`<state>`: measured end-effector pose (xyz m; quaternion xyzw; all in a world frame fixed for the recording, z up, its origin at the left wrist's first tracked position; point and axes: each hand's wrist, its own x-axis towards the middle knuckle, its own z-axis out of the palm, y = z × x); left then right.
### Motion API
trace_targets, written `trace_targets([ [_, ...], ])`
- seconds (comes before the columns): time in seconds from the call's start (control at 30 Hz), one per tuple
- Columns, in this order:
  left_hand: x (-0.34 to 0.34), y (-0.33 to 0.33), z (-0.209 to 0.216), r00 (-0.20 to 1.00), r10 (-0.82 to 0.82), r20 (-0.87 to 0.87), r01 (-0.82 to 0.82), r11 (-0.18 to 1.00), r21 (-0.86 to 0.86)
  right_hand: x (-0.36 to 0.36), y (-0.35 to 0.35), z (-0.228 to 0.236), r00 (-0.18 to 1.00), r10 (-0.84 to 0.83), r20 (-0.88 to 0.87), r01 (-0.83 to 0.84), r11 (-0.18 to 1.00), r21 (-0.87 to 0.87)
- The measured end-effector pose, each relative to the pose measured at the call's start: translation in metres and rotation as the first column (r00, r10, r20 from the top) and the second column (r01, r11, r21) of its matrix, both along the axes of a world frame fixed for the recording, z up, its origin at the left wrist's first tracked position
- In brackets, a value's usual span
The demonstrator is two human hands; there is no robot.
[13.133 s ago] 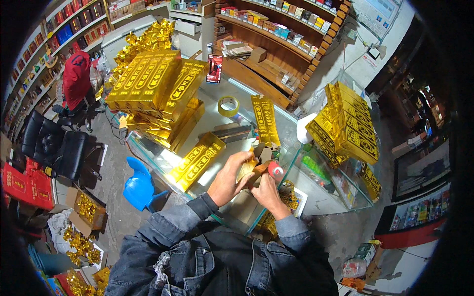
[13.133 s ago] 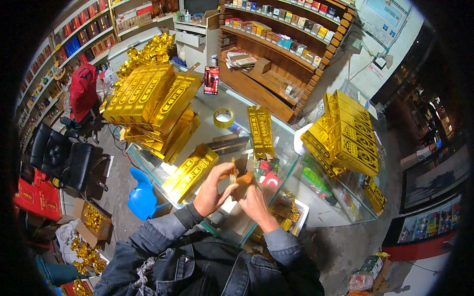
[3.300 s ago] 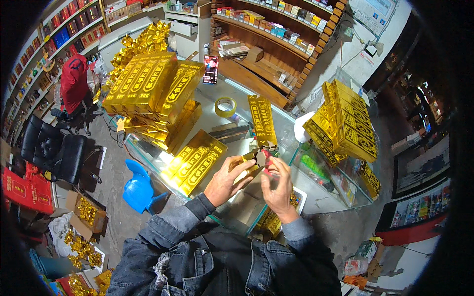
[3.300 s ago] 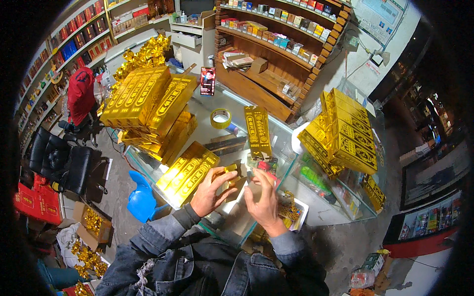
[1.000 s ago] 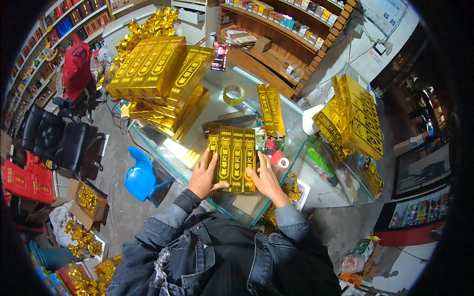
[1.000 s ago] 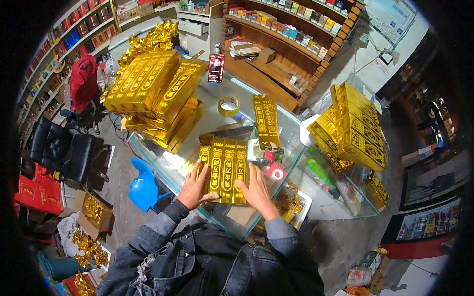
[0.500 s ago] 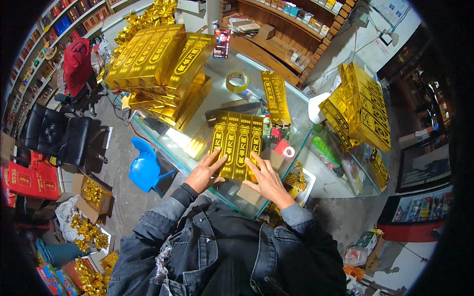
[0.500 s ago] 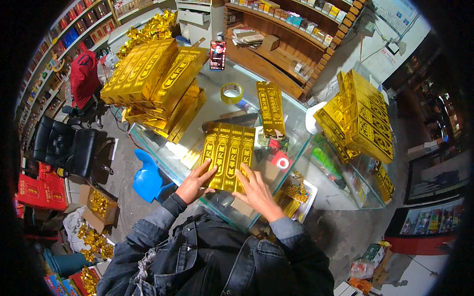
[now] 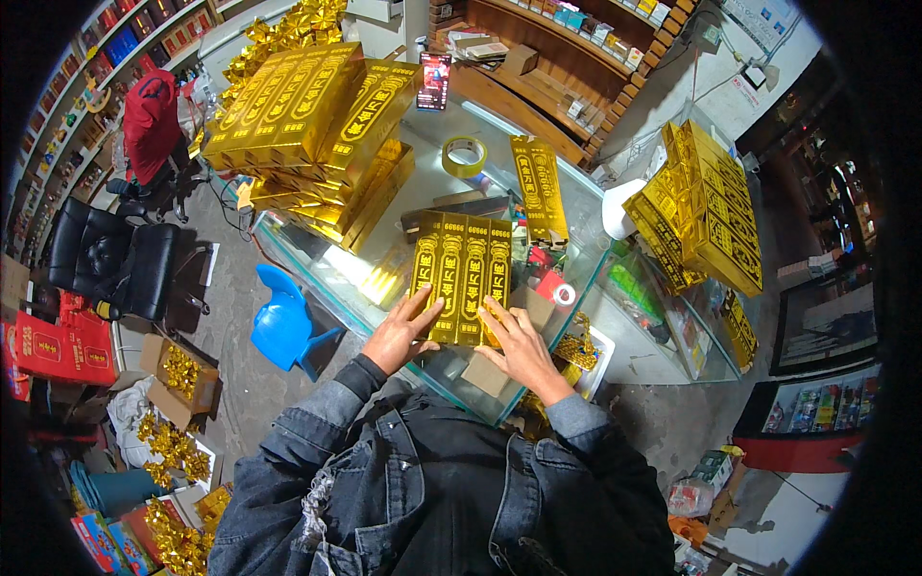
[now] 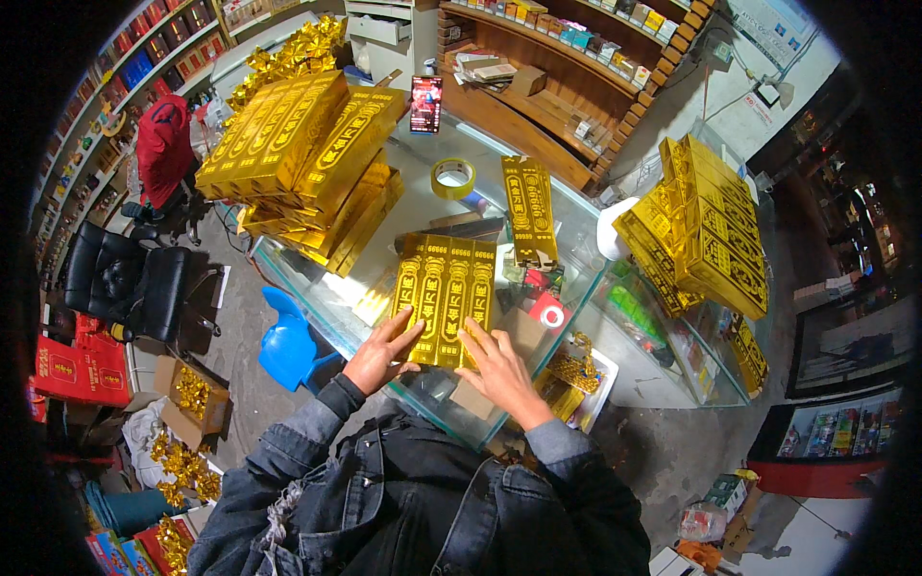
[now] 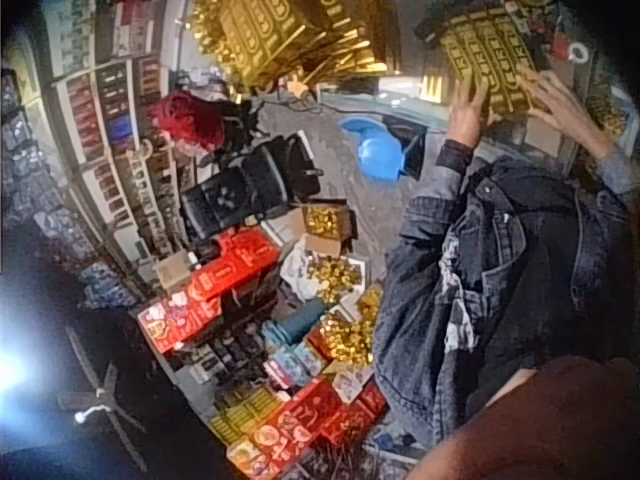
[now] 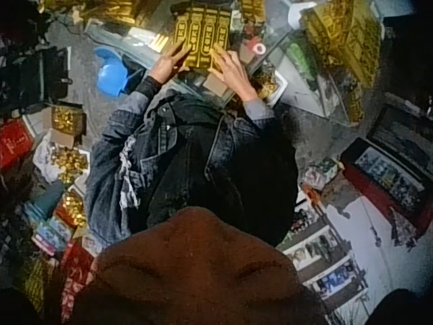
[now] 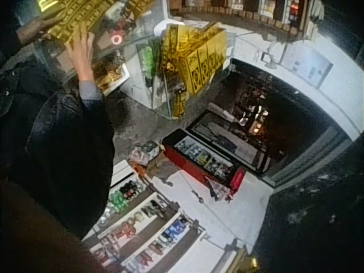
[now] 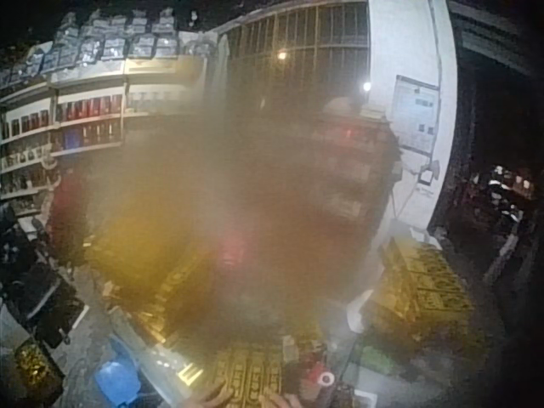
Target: The person folds flat gold-colored paper sheets into rectangular bar shapes and stacks them on a glass counter. The person repeatedly folds edges and aligns the bars, handling them one at a time and placing finished bars into a growing stack.
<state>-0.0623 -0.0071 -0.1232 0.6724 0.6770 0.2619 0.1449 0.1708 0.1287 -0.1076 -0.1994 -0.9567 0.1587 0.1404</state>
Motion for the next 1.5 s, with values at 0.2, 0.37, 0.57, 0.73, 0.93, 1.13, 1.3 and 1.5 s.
trace_targets([
  [0.2,0.001,0.000,0.000,1.000,0.008,0.004,-0.008,1.000,-0.011,0.000,-0.002,0.000,1.000,0.007,-0.016,-0.007,1.000,-0.027],
  [0.37,0.002,0.000,0.001,0.999,0.016,0.034,-0.016,1.000,-0.010,0.002,-0.003,0.003,0.999,0.014,-0.038,-0.014,1.000,0.002],
  [0.57,0.000,-0.001,0.001,1.000,0.004,0.000,-0.004,1.000,0.007,0.001,-0.002,0.003,0.997,0.012,-0.074,-0.013,1.000,-0.010],
  [0.73,0.002,-0.002,-0.002,0.999,-0.001,-0.043,0.001,1.000,-0.008,0.001,-0.002,0.001,0.997,0.011,-0.076,-0.012,1.000,-0.003],
  [0.93,0.003,-0.003,-0.003,1.000,0.012,-0.015,-0.012,1.000,-0.006,0.001,-0.002,0.001,0.996,0.014,-0.089,-0.015,1.000,-0.014],
  [1.13,0.003,-0.002,-0.003,1.000,0.006,-0.013,-0.006,1.000,0.001,0.001,-0.003,0.002,0.996,0.008,-0.094,-0.009,1.000,-0.012],
  [1.3,0.001,-0.002,0.003,1.000,-0.005,-0.023,0.006,1.000,0.026,0.002,-0.001,0.006,0.999,0.011,-0.030,-0.011,1.000,-0.006],
  [1.5,0.002,0.000,0.008,0.998,-0.012,-0.066,0.012,1.000,0.009,0.002,0.002,0.013,0.999,0.002,0.033,-0.004,0.998,0.057],
])
